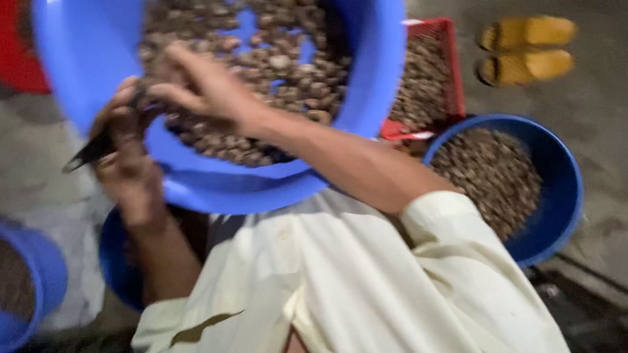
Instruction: The person sits with a large blue basin of cashew nuts on their lap. Using a small knife, they pick up individual cashews, peel the outer skin, and drop the peeled nuts into a smaller blue bowl on the floor.
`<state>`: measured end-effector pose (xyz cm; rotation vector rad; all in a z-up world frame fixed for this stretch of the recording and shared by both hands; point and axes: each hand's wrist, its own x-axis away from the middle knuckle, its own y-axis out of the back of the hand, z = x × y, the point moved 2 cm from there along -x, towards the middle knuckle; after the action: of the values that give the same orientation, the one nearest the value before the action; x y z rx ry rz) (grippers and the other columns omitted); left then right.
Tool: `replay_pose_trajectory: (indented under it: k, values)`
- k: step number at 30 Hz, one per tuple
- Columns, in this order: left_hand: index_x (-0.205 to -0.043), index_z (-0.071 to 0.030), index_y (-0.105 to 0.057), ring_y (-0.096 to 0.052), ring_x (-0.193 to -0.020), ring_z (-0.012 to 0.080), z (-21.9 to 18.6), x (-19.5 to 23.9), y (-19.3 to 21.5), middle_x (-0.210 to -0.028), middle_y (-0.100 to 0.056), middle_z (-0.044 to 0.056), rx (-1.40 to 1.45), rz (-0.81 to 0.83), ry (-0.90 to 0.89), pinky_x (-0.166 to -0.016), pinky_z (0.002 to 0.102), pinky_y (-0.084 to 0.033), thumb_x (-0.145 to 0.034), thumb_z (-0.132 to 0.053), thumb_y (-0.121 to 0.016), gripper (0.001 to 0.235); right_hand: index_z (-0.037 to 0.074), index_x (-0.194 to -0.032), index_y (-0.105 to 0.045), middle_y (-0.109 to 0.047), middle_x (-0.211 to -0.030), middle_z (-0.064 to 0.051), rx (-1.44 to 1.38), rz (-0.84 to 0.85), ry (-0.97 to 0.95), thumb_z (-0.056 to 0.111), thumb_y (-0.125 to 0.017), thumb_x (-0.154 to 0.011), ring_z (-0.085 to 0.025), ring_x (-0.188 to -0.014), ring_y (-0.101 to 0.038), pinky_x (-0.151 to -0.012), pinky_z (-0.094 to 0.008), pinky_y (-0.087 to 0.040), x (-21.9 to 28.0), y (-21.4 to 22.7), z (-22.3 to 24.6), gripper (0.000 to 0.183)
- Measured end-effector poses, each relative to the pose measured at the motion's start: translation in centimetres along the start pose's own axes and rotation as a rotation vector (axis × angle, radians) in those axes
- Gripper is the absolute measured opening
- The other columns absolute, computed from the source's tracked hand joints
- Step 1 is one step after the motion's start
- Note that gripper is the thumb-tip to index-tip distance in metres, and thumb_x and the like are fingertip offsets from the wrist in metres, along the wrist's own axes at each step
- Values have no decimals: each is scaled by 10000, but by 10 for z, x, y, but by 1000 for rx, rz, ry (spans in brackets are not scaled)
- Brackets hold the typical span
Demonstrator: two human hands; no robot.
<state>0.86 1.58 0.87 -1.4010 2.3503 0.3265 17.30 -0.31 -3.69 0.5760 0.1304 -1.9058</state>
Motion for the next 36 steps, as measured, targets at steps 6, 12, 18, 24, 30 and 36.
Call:
replay_pose_trajectory:
  k: [6,12,18,24,30,36]
  values:
    - [-1231,-20,-696,-740,-1063,256,-4,-2,-3,-1264,-713,164,-46,-81,64,-925,361,-674,-1081,-328,-616,352,149,-1030,-449,-494,-729,-32,137,90,-116,278,-644,-1042,-168,-633,-416,-585,-366,-362,12,28,55,234]
    - [-1226,-88,-715,-729,-1166,304,-27,-4,-9,-1244,-723,103,-109,-32,110,-961,418,-700,-1061,-466,-589,431,86,-1208,-486,-638,-869,-101,173,207,20,190,-607,-1079,-271,-662,-522,-621,-398,-407,10,43,88,206]
    - [-1222,-87,-689,-666,-1295,290,-29,-4,-7,-1336,-683,147,-49,46,66,-1032,370,-659,-1109,-269,-571,245,27,-1196,-540,-759,-1027,-138,251,166,133,233,-665,-1075,-290,-808,-755,-668,-400,-576,12,37,73,269]
    - [-1238,-58,-693,-715,-1195,252,-36,-7,-5,-1248,-724,111,-178,15,17,-1001,348,-672,-1117,-309,-523,326,13,-1208,-627,-738,-960,-42,145,169,18,272,-649,-1080,-92,-778,-621,-673,-281,-529,11,38,86,290]
    - [-1276,-55,-677,-659,-1308,256,-33,-8,-4,-1330,-696,121,-108,82,1,-1144,356,-565,-1121,-278,-548,301,83,-996,-577,-501,-794,16,48,220,-89,275,-609,-1103,-96,-710,-408,-607,-286,-375,12,37,83,222]
    - [-1232,-4,-668,-617,-1307,270,-30,-8,-4,-1365,-644,183,-91,119,-87,-1182,382,-486,-1138,-174,-527,240,111,-996,-594,-535,-853,56,-45,251,-132,277,-544,-1091,-60,-786,-488,-691,-261,-454,9,32,65,198]
